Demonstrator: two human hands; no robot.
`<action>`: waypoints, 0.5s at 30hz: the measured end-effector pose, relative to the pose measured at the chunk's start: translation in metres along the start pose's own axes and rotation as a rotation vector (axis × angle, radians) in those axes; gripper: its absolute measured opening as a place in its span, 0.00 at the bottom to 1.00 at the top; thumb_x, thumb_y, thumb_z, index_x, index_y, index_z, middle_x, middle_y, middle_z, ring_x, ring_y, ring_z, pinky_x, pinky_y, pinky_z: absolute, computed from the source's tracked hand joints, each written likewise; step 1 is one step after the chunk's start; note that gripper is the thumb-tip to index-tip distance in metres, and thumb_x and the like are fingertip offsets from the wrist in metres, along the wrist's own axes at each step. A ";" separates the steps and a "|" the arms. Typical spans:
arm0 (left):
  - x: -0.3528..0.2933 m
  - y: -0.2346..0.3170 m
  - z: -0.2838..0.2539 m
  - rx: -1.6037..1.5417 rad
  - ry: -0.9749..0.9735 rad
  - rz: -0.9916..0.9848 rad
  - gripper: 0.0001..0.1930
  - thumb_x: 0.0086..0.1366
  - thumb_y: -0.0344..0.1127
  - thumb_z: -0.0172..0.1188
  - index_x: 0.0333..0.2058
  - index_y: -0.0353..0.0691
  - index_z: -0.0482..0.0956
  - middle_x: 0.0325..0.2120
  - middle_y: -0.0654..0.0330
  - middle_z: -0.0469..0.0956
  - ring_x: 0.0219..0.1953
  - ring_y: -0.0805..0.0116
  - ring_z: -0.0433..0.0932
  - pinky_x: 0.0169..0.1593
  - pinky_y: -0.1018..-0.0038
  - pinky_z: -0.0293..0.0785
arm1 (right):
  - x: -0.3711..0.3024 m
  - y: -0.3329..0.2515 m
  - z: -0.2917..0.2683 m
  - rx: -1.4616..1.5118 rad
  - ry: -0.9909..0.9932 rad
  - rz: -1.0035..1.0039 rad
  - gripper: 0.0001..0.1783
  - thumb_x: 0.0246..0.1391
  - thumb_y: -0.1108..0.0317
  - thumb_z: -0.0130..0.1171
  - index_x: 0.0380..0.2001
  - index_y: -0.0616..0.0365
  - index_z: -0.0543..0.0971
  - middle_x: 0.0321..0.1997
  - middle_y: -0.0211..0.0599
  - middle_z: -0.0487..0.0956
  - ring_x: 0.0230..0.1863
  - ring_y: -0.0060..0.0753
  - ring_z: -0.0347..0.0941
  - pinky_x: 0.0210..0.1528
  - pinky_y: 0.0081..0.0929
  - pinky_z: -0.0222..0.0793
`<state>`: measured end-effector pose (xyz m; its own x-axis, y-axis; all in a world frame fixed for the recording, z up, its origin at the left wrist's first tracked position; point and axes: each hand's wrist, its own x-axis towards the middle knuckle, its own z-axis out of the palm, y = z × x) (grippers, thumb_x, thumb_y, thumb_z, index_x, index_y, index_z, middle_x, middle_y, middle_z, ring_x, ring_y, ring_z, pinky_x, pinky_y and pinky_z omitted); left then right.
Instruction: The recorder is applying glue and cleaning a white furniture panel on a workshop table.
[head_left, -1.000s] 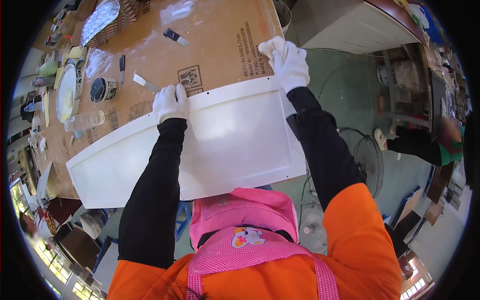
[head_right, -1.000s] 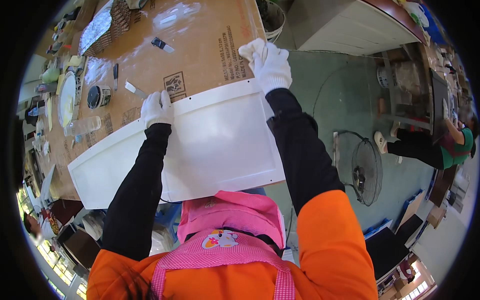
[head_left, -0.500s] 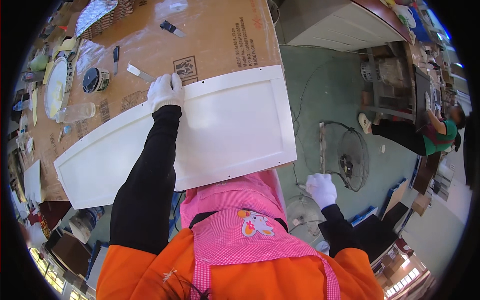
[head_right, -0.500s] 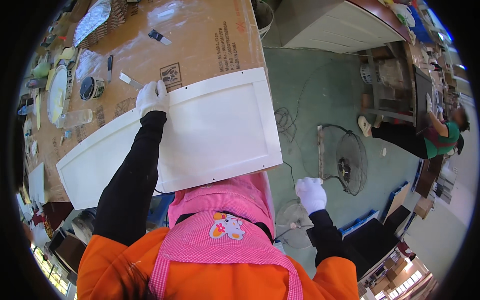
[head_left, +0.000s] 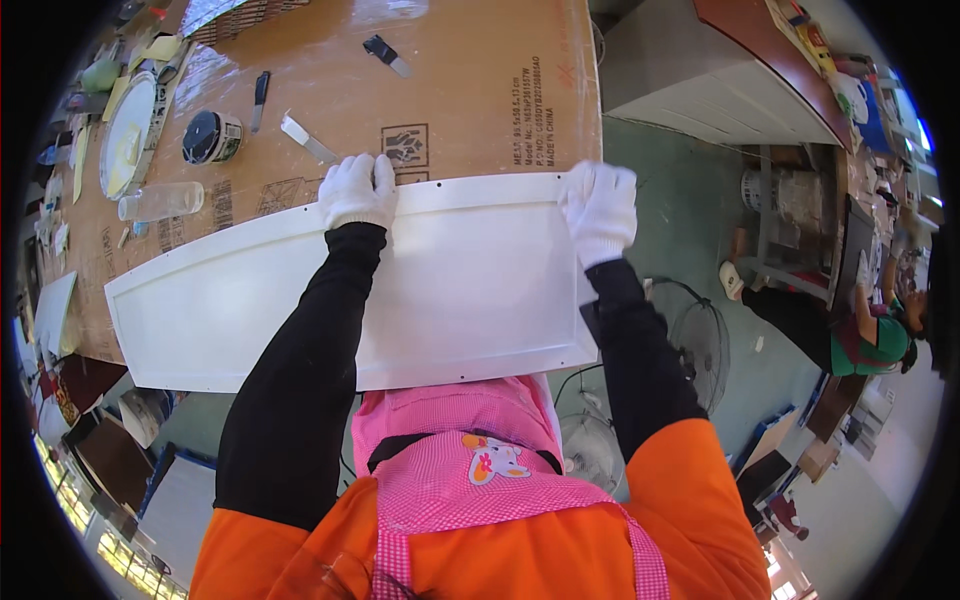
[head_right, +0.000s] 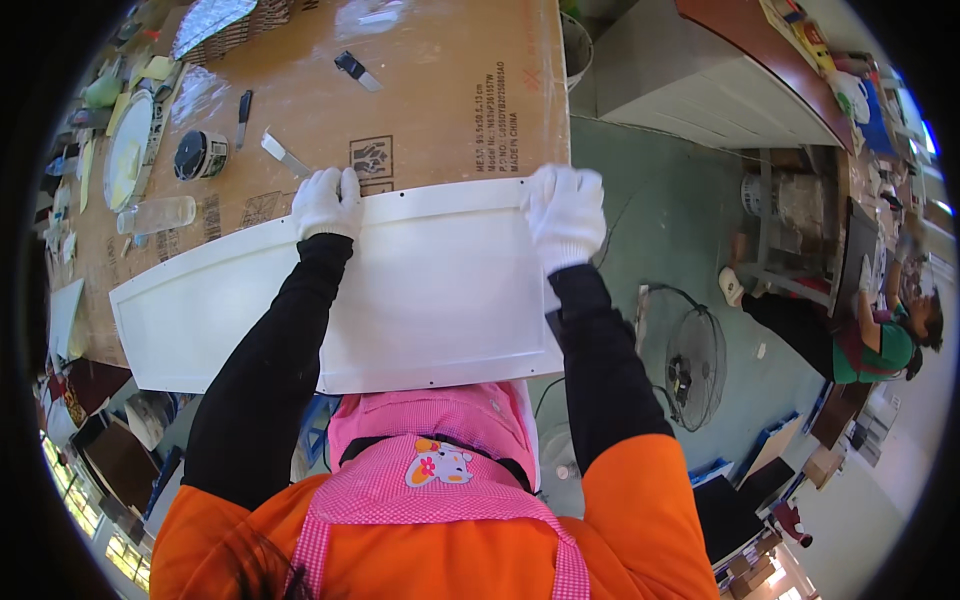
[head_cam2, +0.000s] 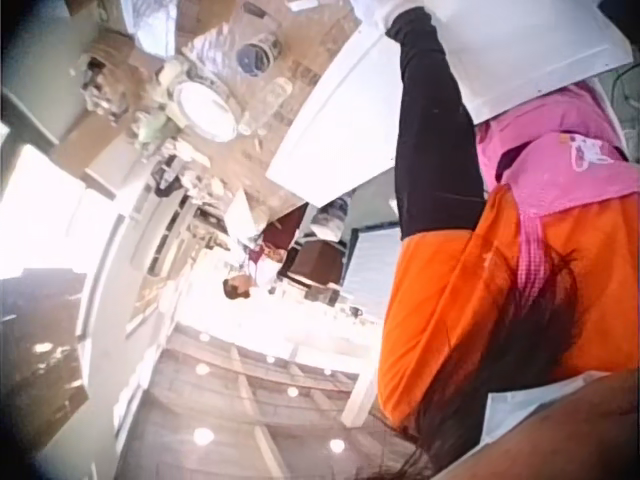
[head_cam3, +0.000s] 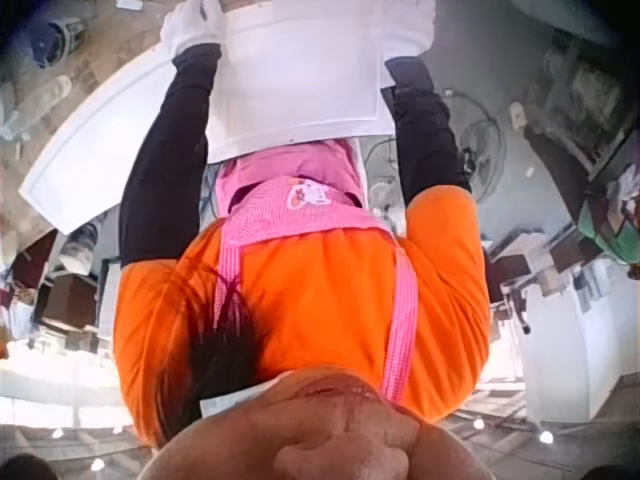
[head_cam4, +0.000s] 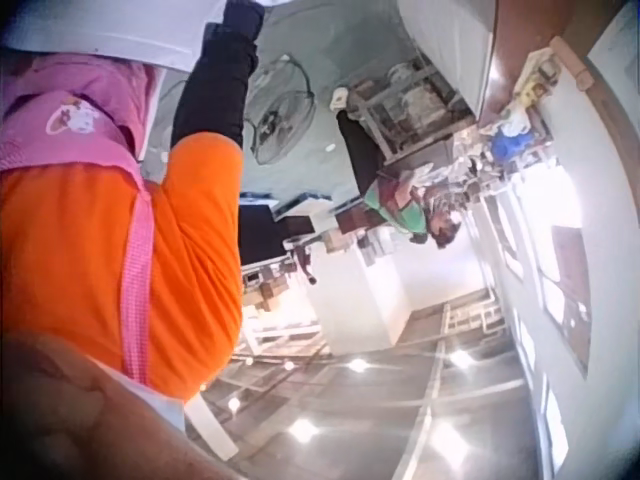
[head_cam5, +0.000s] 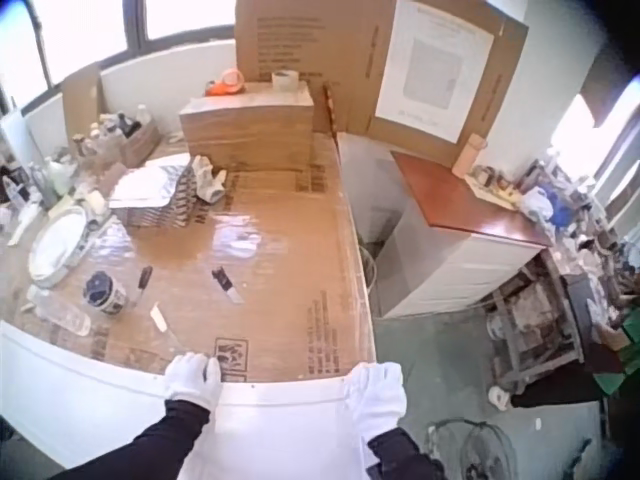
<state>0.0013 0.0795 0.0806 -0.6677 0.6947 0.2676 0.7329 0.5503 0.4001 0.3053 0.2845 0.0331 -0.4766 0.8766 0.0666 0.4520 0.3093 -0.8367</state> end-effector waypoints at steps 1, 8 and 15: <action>-0.009 -0.024 -0.010 0.067 -0.014 -0.043 0.16 0.68 0.43 0.58 0.24 0.41 0.78 0.26 0.55 0.80 0.34 0.49 0.79 0.41 0.54 0.74 | 0.013 -0.038 0.037 -0.400 0.085 -0.095 0.14 0.50 0.59 0.68 0.35 0.49 0.74 0.39 0.37 0.72 0.41 0.43 0.73 0.40 0.38 0.74; -0.010 -0.040 -0.019 0.084 0.015 -0.040 0.15 0.68 0.43 0.57 0.25 0.41 0.78 0.25 0.54 0.79 0.34 0.49 0.78 0.41 0.54 0.74 | 0.021 -0.120 0.068 -0.800 0.230 -0.443 0.12 0.51 0.64 0.62 0.40 0.50 0.75 0.44 0.38 0.72 0.44 0.48 0.71 0.43 0.47 0.69; -0.012 -0.044 -0.013 0.074 0.005 0.014 0.14 0.69 0.42 0.55 0.26 0.42 0.77 0.26 0.53 0.79 0.34 0.48 0.78 0.41 0.54 0.74 | -0.036 -0.187 0.179 -0.388 -0.113 -0.583 0.17 0.57 0.62 0.57 0.49 0.51 0.74 0.44 0.40 0.73 0.49 0.48 0.71 0.52 0.46 0.67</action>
<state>-0.0252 0.0408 0.0715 -0.6581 0.7002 0.2767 0.7494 0.5737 0.3305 0.1027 0.1286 0.0898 -0.7887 0.4910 0.3701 0.3252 0.8440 -0.4266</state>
